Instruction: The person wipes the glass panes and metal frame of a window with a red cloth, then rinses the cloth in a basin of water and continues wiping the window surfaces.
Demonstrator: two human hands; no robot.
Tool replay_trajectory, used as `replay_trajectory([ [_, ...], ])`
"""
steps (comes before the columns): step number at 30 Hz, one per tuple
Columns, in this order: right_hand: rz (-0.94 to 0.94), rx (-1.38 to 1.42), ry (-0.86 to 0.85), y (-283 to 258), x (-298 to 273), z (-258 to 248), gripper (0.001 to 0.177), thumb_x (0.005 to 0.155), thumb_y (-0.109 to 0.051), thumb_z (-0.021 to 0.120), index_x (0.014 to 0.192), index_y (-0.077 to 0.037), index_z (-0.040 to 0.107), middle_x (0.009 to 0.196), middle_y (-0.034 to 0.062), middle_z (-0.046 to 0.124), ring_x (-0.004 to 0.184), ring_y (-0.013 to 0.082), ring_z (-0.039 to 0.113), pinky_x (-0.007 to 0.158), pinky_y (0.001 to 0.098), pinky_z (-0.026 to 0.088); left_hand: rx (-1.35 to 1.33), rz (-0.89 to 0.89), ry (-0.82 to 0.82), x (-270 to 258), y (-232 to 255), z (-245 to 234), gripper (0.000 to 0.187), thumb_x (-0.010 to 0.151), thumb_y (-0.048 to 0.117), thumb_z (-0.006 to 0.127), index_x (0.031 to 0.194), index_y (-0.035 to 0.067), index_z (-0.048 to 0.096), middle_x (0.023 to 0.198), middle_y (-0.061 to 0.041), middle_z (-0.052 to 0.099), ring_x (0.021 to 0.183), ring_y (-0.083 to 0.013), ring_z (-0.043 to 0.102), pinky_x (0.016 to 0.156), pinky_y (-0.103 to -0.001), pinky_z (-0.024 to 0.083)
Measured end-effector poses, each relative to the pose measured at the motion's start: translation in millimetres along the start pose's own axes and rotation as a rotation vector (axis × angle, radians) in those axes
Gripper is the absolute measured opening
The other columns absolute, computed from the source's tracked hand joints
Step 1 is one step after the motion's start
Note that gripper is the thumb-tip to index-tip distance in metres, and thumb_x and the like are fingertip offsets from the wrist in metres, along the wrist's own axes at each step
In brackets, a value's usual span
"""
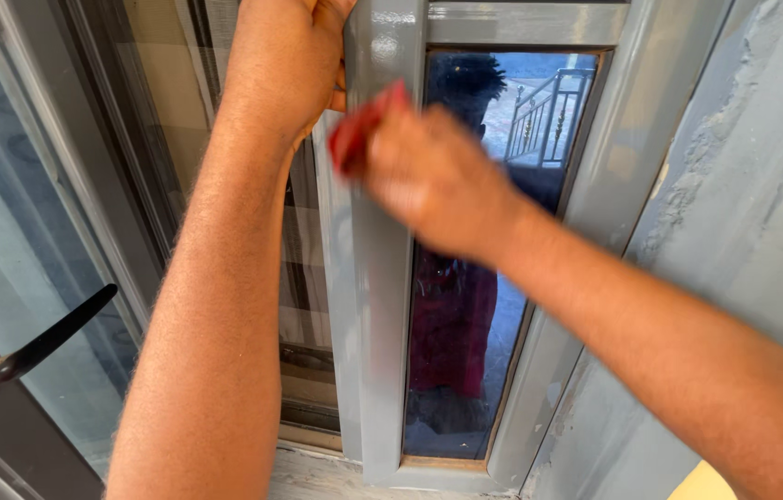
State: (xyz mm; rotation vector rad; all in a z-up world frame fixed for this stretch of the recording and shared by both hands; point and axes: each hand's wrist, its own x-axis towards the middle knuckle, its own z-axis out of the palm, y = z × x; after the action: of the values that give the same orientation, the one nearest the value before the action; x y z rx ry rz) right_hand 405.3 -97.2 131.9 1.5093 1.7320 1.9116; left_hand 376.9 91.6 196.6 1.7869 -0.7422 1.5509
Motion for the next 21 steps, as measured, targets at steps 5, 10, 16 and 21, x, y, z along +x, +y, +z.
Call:
replay_trajectory([
  [5, -0.191, 0.303, -0.113, -49.1, -29.2, 0.6, 0.014, 0.093, -0.012, 0.070, 0.104, -0.005, 0.073, 0.111, 0.0067, 0.066, 0.112, 0.0244, 0.066, 0.092, 0.0370, 0.058, -0.046, -0.433, -0.131, 1.3, 25.3, -7.4, 0.023, 0.107, 0.030, 0.054, 0.102, 0.012, 0.067, 0.066, 0.001, 0.059, 0.054, -0.0058, 0.059, 0.048, -0.028, 0.056],
  [10, -0.058, 0.119, -0.059, 16.0, 10.4, 0.5, 0.018, 0.098, -0.010, 0.068, 0.114, -0.008, 0.075, 0.121, 0.0099, 0.065, 0.113, 0.0260, 0.062, 0.093, 0.0395, 0.054, -0.090, -0.310, -0.150, 6.2, 11.5, -8.1, 0.027, 0.111, 0.028, 0.055, 0.098, 0.006, 0.064, 0.068, 0.000, 0.061, 0.058, -0.0091, 0.060, 0.052, -0.031, 0.055],
  [16, -0.049, 0.042, -0.151, -24.1, 1.5, 2.5, 0.021, 0.092, -0.014, 0.065, 0.108, -0.010, 0.078, 0.121, 0.0089, 0.064, 0.115, 0.0264, 0.059, 0.091, 0.0375, 0.052, -0.180, -0.391, -0.216, 5.5, 5.1, -6.6, 0.026, 0.110, 0.034, 0.050, 0.109, 0.012, 0.064, 0.067, 0.003, 0.062, 0.059, -0.0085, 0.066, 0.054, -0.032, 0.059],
  [21, -0.221, 0.096, -0.108, -13.8, -8.3, 12.5, 0.018, 0.098, -0.019, 0.063, 0.108, -0.013, 0.077, 0.126, 0.0077, 0.064, 0.118, 0.0226, 0.059, 0.096, 0.0370, 0.049, -0.229, -0.413, -0.225, 2.7, 7.4, -4.5, 0.032, 0.110, 0.036, 0.046, 0.112, 0.009, 0.063, 0.065, 0.001, 0.058, 0.053, -0.0113, 0.062, 0.045, -0.033, 0.059],
])
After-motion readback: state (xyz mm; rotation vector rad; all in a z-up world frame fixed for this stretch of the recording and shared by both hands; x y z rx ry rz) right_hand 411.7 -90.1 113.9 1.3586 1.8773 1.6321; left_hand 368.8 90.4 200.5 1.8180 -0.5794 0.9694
